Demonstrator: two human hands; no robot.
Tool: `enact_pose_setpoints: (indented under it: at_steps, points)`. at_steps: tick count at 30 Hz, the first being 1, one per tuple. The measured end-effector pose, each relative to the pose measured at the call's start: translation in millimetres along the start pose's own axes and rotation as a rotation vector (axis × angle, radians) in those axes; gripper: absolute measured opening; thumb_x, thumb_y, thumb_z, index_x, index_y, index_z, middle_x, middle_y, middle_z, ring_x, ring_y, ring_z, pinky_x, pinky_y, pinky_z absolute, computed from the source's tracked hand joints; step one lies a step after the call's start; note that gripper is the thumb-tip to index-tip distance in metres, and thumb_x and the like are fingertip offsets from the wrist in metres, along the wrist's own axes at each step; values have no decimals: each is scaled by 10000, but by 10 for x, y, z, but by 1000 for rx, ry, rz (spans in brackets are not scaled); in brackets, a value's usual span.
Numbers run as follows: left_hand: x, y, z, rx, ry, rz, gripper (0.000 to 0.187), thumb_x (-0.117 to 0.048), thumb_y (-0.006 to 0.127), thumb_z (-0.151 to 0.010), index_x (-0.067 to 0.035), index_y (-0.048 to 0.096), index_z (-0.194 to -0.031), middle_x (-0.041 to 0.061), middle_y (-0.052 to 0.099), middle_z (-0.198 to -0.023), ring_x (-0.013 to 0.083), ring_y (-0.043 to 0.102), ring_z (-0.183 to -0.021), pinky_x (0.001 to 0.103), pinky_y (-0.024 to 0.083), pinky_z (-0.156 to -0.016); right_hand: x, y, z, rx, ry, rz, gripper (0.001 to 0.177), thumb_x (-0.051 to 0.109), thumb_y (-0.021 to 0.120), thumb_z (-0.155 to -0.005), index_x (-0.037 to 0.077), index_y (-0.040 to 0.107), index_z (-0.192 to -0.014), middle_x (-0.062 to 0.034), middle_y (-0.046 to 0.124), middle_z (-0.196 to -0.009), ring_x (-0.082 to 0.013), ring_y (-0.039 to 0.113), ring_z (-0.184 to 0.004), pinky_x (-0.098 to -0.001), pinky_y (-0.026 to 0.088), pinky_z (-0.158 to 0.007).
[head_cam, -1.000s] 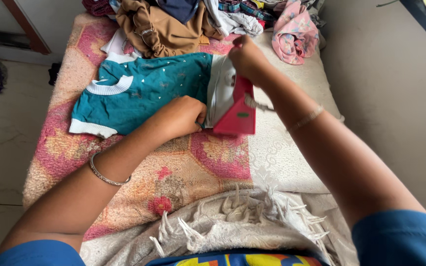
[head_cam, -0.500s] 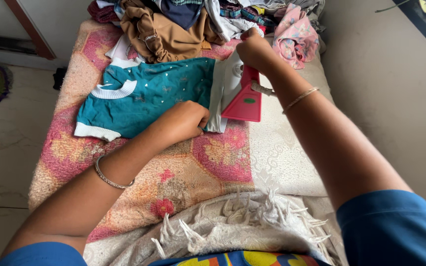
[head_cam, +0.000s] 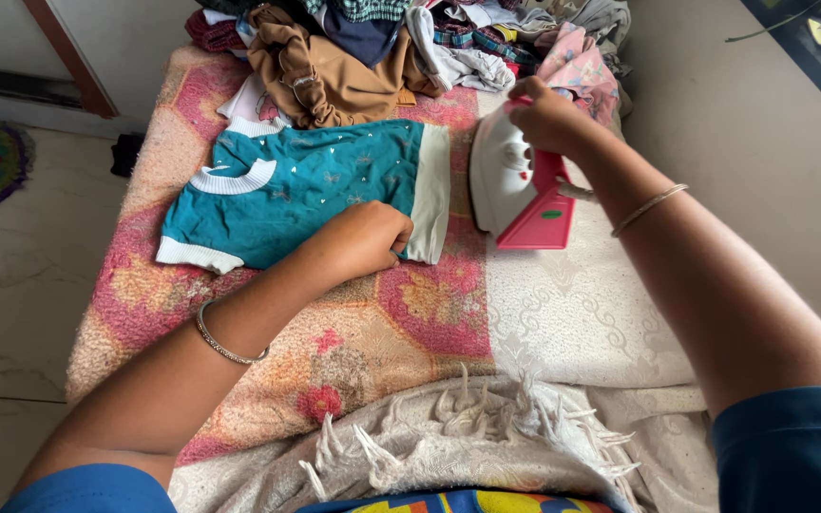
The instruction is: The person irons a small teal and white garment on a patterned cloth-covered surface. They repeatedly fold the garment's edges and use a pink and white iron to press the fabric.
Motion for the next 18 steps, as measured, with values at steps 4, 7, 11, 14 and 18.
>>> enact_pose_setpoints:
  at_steps: [4,7,11,14,18]
  points:
    - [13,6,-3,2,-3,1,194,-83,827,-637,-55,692,-773,143,723,-810,340,713,-824,458,555,-699,-385,-189,-71,-20,75,50,539,136,613,-921,178,493,-1445,-231,641,-1183,-294,705,-785,-423,644,-649]
    - [12,7,9,-13,8,4,215,-95,836,-627,-53,688,-777,154,719,-818,351,707,-832,463,553,-704,-846,-351,-281,-59,94,-64,622,114,697,-871,103,472,-1451,-215,678,-1127,-268,710,-743,-414,632,-606]
    - [39,76,-1,8,-15,-33,179,-82,817,-649,-66,700,-783,154,724,-838,350,708,-855,465,554,-736,-1445,-766,-588,-189,-38,-153,410,152,787,-967,-54,678,-1303,-214,722,-1122,-204,677,-828,-368,581,-701]
    - [50,63,3,-25,-5,-25,224,-101,836,-626,-56,691,-791,150,718,-860,356,697,-871,474,548,-721,-1649,-1327,-563,-523,-91,-317,689,219,834,-987,27,390,-1477,-170,638,-1251,-137,669,-876,-349,611,-682]
    - [63,68,-8,4,-20,-10,228,-109,835,-634,-62,694,-807,134,727,-868,340,703,-871,460,554,-736,-1320,-1564,-320,-760,-292,-340,719,165,709,-1071,58,188,-1556,-184,631,-1299,-158,695,-816,-330,616,-675]
Point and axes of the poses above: each hand's wrist, its own z-axis away from the middle knuckle, its own y-axis out of the palm, x = y × z, the point moved 10 cm from there along -z, towards the middle knuckle
